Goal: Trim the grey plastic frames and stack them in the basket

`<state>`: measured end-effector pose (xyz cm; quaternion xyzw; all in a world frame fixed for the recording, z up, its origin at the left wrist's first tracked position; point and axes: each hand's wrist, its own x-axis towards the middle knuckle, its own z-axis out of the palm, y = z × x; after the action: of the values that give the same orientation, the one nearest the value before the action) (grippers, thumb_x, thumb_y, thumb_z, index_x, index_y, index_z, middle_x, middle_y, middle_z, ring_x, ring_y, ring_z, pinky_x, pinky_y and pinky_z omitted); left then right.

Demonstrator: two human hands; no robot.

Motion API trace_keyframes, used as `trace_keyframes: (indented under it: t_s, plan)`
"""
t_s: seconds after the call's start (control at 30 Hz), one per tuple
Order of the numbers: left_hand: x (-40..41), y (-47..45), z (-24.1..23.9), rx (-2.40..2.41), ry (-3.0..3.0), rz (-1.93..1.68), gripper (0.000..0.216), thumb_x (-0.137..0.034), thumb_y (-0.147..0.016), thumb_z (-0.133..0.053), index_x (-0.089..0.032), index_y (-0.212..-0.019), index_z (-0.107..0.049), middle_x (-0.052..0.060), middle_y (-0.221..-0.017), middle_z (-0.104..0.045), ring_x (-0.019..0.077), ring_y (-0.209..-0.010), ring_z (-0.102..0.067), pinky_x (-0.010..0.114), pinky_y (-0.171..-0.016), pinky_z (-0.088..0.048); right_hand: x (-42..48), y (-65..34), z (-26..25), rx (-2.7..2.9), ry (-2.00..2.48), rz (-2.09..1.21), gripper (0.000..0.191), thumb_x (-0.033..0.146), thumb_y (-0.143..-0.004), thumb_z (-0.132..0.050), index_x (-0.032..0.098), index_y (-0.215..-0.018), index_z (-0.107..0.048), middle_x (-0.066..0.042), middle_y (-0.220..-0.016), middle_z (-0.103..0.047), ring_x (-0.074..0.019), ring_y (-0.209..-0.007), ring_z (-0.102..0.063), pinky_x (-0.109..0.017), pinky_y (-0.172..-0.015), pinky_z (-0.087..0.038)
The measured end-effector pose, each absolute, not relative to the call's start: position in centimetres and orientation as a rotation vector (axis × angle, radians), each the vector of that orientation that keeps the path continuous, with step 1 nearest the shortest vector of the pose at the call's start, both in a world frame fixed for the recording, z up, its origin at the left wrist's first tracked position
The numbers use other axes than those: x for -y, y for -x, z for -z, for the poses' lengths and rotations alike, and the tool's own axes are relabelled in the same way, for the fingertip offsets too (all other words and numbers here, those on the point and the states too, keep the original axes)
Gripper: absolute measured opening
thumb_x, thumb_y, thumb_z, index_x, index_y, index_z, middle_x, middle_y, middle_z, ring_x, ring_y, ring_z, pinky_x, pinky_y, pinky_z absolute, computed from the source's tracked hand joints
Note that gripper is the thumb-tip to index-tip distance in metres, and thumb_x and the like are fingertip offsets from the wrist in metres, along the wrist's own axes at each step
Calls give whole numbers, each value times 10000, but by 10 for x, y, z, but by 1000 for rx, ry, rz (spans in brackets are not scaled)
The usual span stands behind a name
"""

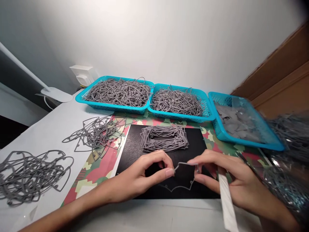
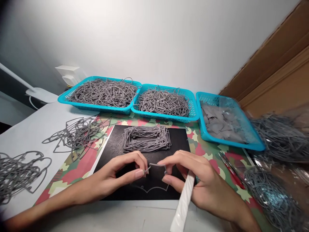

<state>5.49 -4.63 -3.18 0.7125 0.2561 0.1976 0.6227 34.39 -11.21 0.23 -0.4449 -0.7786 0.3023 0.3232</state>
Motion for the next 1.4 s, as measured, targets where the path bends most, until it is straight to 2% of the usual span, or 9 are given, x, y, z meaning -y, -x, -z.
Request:
trace_keyframes:
  t_s: [0.2, 0.3, 0.4, 0.57, 0.77, 0.87, 1.03, 1.2, 1.4]
  plan:
    - [50, -54, 25, -584, -1385, -393, 246, -444, -1169, -578, -222, -1066, -607, -20, -963, -610, 158, -921, -563, 296, -876, -442, 110, -339, 2, 2010, 1220, -820, 200, 233, -1067, -786, 334, -1237, -761, 48, -977, -766, -95, -672, -603, -198, -630, -495]
    - [51, -53, 26, -623, -1381, -406, 290, -492, -1118, -671, -225, -1041, -590, -35, -941, -516, 151, -864, -468, 284, -800, -398, 109, -338, 2, 1920, 1284, -817, 136, 254, -1057, -794, 319, -1174, -771, 64, -849, -712, -97, -626, -578, -201, -586, -471]
    - [50, -53, 28, -660, -1433, -444, 309, -514, -1141, -620, -218, -1061, -649, -24, -940, -542, 158, -886, -494, 292, -824, -398, 108, -337, -1, 1863, 1308, -854, 111, 293, -1041, -814, 307, -1145, -778, 66, -759, -637, -112, -605, -552, -214, -553, -451]
    - [47, -56, 31, -651, -1399, -532, 256, -449, -1117, -672, -205, -1047, -708, -4, -951, -616, 172, -916, -560, 299, -854, -430, 107, -341, -3, 1924, 1230, -906, 91, 351, -1045, -824, 287, -1101, -793, 25, -890, -739, -127, -692, -610, -226, -616, -489]
    - [47, -59, 32, -652, -1421, -583, 237, -432, -1104, -697, -200, -1056, -696, 7, -975, -631, 185, -946, -597, 318, -886, -458, 104, -331, 2, 1932, 1252, -811, 275, 528, -1068, -768, 297, -1216, -787, -12, -1106, -801, -156, -756, -598, -271, -674, -491]
    - [50, -61, 31, -641, -1453, -602, 224, -421, -1120, -679, -201, -1078, -698, 9, -991, -642, 179, -950, -599, 316, -888, -463, 103, -315, 7, 1928, 1217, -789, 276, 459, -1054, -810, 281, -1261, -780, -14, -1105, -813, -170, -815, -657, -284, -729, -509]
    - [52, -64, 34, -618, -1439, -635, 200, -396, -1126, -672, -201, -1087, -691, 13, -1012, -667, 181, -973, -633, 317, -907, -488, 101, -302, 11, 1885, 1186, -721, 54, 271, -1102, -754, 247, -1057, -771, 5, -936, -772, -164, -833, -670, -288, -782, -496]
    - [50, -64, 42, -646, -1579, -544, 201, -397, -1105, -701, -203, -1139, -739, 30, -1058, -705, 194, -986, -638, 327, -916, -498, 102, -315, 5, 1877, 1129, -756, 79, 255, -1115, -716, 255, -1036, -720, -21, -1040, -726, -178, -953, -683, -294, -849, -513]
    - [56, -61, 46, -635, -1776, -392, 284, -448, -1116, -692, -268, -1322, -766, 58, -1235, -655, 221, -1158, -654, 351, -1052, -498, 120, -332, -16, 1836, 1148, -794, 18, 306, -1076, -790, 294, -1063, -790, 28, -802, -727, -125, -654, -640, -236, -584, -478]
